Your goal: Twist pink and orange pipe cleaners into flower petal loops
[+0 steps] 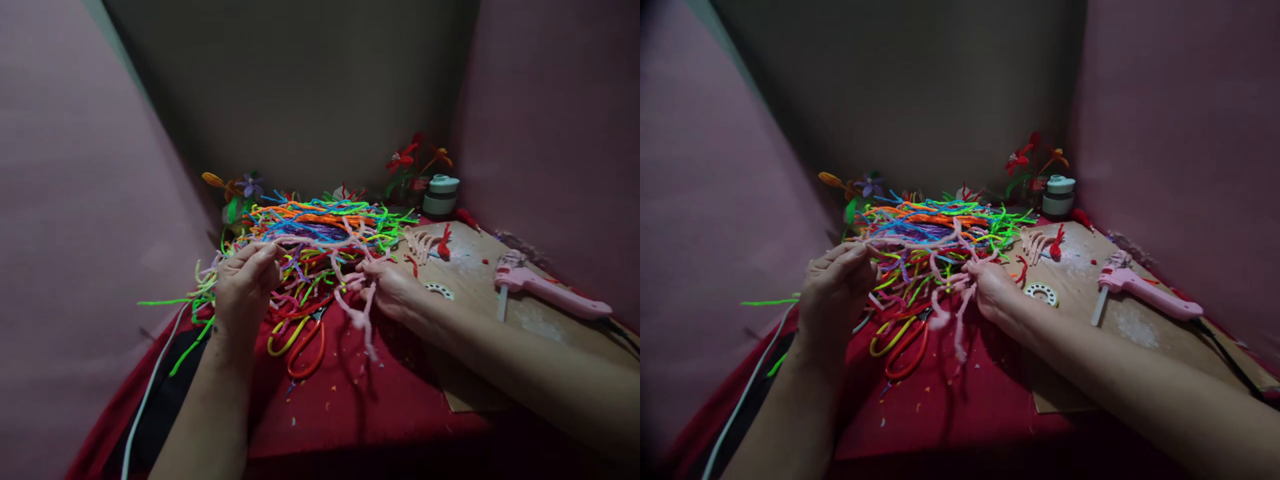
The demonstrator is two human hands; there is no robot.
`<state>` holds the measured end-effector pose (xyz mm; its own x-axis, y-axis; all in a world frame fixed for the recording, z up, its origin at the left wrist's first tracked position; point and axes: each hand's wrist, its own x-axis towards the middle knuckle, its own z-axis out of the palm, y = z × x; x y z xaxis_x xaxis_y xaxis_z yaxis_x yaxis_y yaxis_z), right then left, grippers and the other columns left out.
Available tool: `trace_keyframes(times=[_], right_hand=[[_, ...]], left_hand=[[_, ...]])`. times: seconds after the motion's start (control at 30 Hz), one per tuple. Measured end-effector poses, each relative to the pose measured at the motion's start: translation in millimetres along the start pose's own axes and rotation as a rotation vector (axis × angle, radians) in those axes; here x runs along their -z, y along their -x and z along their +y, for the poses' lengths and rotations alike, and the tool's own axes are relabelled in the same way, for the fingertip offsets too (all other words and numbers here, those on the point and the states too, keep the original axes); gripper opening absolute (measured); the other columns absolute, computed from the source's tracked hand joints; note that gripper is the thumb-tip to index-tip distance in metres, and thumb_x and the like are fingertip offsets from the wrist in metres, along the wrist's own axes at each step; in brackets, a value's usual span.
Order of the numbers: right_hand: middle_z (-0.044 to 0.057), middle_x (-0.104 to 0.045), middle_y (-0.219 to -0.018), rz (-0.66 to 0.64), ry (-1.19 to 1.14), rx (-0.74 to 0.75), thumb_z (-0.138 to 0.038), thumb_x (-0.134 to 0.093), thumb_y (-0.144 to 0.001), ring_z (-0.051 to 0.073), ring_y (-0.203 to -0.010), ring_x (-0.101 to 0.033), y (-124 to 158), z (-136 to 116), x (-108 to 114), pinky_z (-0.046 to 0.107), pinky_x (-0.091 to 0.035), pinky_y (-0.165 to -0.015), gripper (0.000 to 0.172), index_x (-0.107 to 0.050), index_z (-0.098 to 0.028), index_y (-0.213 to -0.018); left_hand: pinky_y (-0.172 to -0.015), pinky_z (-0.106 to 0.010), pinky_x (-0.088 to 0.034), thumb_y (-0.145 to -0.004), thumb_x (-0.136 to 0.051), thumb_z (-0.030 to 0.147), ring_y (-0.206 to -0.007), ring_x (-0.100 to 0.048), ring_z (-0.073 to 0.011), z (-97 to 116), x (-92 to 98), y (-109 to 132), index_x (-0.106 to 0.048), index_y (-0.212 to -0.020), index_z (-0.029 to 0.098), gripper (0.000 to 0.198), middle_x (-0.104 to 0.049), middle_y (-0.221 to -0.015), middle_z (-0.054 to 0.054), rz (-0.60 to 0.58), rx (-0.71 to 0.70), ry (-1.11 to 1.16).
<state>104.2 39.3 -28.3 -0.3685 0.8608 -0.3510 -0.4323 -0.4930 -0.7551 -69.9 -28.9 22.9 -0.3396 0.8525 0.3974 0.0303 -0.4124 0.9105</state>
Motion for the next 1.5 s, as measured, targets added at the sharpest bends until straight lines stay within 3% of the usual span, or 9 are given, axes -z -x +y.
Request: trace_keyframes(times=[0.2, 0.37, 0.5, 0.6, 0.67, 0.87, 1.13, 1.3, 1.5], right_hand=[[-0.001, -0.046, -0.060, -0.021, 0.153, 0.076, -0.017, -0.053, -0.084, 0.009, -0.052, -0.048, -6, 9, -18, 0.024, -0.048, -0.051, 0.017, -0.048, -0.017, -0.068], [0.000, -0.050, -0.055, -0.172, 0.457, 0.065, -0.012, -0.059, -0.074, 0.007, -0.048, -0.040, 18, -5, 7, 0.020, -0.035, -0.045, 0.018, -0.054, -0.016, -0.057], [-0.003, -0.043, -0.042, -0.088, 0.663, 0.123, -0.014, -0.066, -0.067, 0.008, -0.044, -0.036, 52, -20, 24, 0.023, -0.029, -0.044, 0.020, -0.056, -0.016, -0.049], [0.002, -0.061, -0.066, -0.195, 0.429, 0.222, -0.021, -0.064, -0.073, 0.011, -0.059, -0.051, 64, -20, 21, 0.023, -0.038, -0.054, 0.006, -0.067, -0.016, -0.071], [0.004, -0.064, -0.080, -0.285, 0.165, 0.210, -0.023, -0.058, -0.079, 0.012, -0.066, -0.055, 60, -19, 16, 0.024, -0.043, -0.060, 0.012, -0.066, -0.017, -0.084], [0.002, -0.058, -0.063, -0.178, -0.320, 0.134, -0.008, -0.042, -0.085, 0.010, -0.061, -0.054, 14, -34, 1, 0.024, -0.045, -0.064, 0.023, -0.054, -0.014, -0.067], [-0.008, -0.030, -0.042, -0.165, -0.371, 0.123, -0.010, -0.038, -0.088, 0.006, -0.034, -0.019, -14, -43, 14, 0.020, -0.018, -0.036, 0.020, -0.050, -0.018, -0.074], [-0.010, -0.022, -0.039, -0.152, -0.377, 0.135, -0.017, -0.038, -0.092, 0.006, -0.033, -0.012, -14, -40, 20, 0.019, -0.010, -0.035, 0.023, -0.046, -0.019, -0.070], [-0.011, -0.020, -0.038, -0.147, -0.445, 0.110, -0.020, -0.036, -0.094, 0.006, -0.032, -0.010, -18, -34, 25, 0.019, -0.009, -0.034, 0.024, -0.045, -0.019, -0.071]], left_hand=[[-0.039, -0.020, -0.021, -0.077, -0.055, 0.023, -0.038, -0.021, -0.0047, 2, 4.7, 1, -0.063, -0.071, 0.015, 0.013, -0.023, -0.042, 0.009, 0.000, -0.064, 0.033], [-0.042, -0.020, -0.021, -0.080, -0.055, 0.025, -0.042, -0.024, -0.0055, -3, 0.4, 5, -0.065, -0.075, 0.015, 0.015, -0.029, -0.046, 0.007, -0.027, -0.096, -0.053], [-0.042, -0.020, -0.024, -0.080, -0.056, 0.029, -0.044, -0.030, -0.0068, -7, -10.9, 13, -0.067, -0.077, 0.017, 0.017, -0.038, -0.048, 0.005, -0.039, -0.124, -0.214], [-0.048, -0.020, -0.033, -0.081, -0.055, 0.031, -0.052, -0.042, -0.0086, -10, -23.4, 22, -0.068, -0.079, 0.017, 0.019, -0.053, -0.060, 0.002, -0.116, -0.132, -0.350], [-0.055, -0.020, -0.038, -0.082, -0.053, 0.033, -0.060, -0.049, -0.0105, -13, -31.5, 27, -0.068, -0.081, 0.018, 0.021, -0.060, -0.070, 0.000, -0.206, -0.132, -0.408], [-0.057, -0.020, -0.036, -0.086, -0.046, 0.034, -0.058, -0.047, -0.0097, -24, -39.6, 28, -0.066, -0.080, 0.017, 0.027, -0.056, -0.063, 0.002, -0.515, -0.143, -0.770], [-0.056, -0.021, -0.032, -0.087, -0.041, 0.033, -0.054, -0.041, -0.0094, -31, -35.7, 21, -0.057, -0.065, 0.017, 0.032, -0.046, -0.057, 0.004, -0.750, -0.125, -0.952], [-0.063, -0.023, -0.037, -0.086, -0.044, 0.036, -0.064, -0.051, -0.0128, -30, -33.2, 17, -0.066, -0.081, 0.018, 0.029, -0.061, -0.069, 0.000, -0.666, -0.050, -0.912], [-0.050, -0.020, -0.033, -0.077, -0.057, 0.042, -0.055, -0.045, -0.0104, -29, -26.9, 12, -0.068, -0.078, 0.016, 0.028, -0.056, -0.059, 0.001, -0.360, 0.165, -0.645]])
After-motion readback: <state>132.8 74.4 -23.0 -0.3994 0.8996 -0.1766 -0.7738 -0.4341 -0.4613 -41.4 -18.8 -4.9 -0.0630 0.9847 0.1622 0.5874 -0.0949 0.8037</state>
